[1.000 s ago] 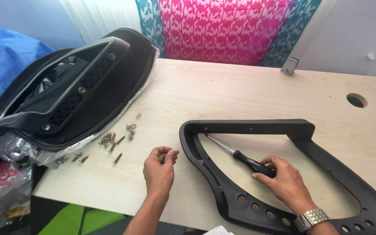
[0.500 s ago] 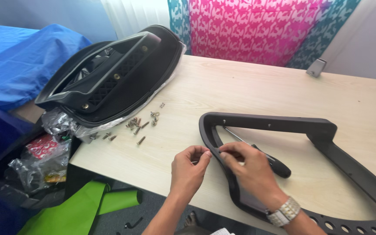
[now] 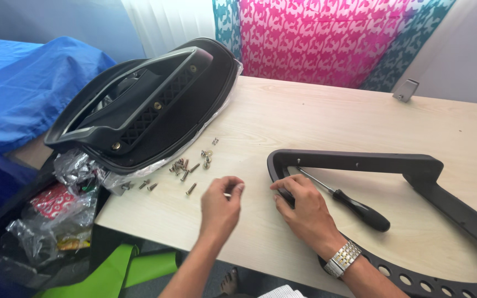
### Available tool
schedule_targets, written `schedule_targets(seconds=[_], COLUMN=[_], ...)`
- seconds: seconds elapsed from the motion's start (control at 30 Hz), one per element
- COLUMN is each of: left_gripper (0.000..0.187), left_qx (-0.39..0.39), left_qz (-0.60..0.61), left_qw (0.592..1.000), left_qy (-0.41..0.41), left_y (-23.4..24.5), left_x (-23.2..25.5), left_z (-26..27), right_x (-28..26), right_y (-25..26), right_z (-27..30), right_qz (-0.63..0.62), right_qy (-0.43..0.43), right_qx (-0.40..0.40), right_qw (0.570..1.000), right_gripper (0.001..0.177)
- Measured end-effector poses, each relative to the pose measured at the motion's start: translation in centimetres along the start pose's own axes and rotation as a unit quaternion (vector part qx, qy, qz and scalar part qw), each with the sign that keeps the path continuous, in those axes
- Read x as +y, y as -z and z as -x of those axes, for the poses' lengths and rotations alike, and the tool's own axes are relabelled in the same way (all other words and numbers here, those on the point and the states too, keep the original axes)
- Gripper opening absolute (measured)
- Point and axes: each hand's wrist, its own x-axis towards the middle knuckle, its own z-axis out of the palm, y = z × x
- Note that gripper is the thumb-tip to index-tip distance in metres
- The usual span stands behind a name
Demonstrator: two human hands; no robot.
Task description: The person uses a screwdriver to fasten screws into a black plastic frame, then removes a metal trim piece and reattaches it to the frame. The person continues to secure the trim and frame with additional screws.
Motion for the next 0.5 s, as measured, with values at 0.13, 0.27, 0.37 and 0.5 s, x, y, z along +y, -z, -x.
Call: schedule_targets(seconds=[0.13, 0.27, 0.37, 0.5], left_gripper=[0.014, 0.014, 0.014, 0.016], left_qx=[0.031, 0.042, 0.03, -0.013], left_qz=[-0.049, -0.048, -0.078, -0.117], left_qw=[0.998, 0.998, 0.997, 0.993], left_qy=[0.011, -0.011, -0.005, 0.021], left_y=[2.4, 4.3, 4.4, 3.9], left_x=[-2.6, -4.4, -4.8, -5.4], left_z=[-4.7, -9.8, -13.0, -16.0], right_x=[0.1, 0.1, -0.1, -0.3], right_y=[-1.1, -1.7, -1.7, -1.4], right_z=[-0.9, -1.1, -1.1, -1.1], right_qz=[0.069, 0.078, 0.072, 0.054], right_qy=[0.013, -0.091, -0.12, -0.113], right_qx=[0.022, -0.038, -0.047, -0.042], right_qw=[0.997, 0.992, 0.989, 0.991], right_gripper=[0.039, 0.047, 0.047, 0.046])
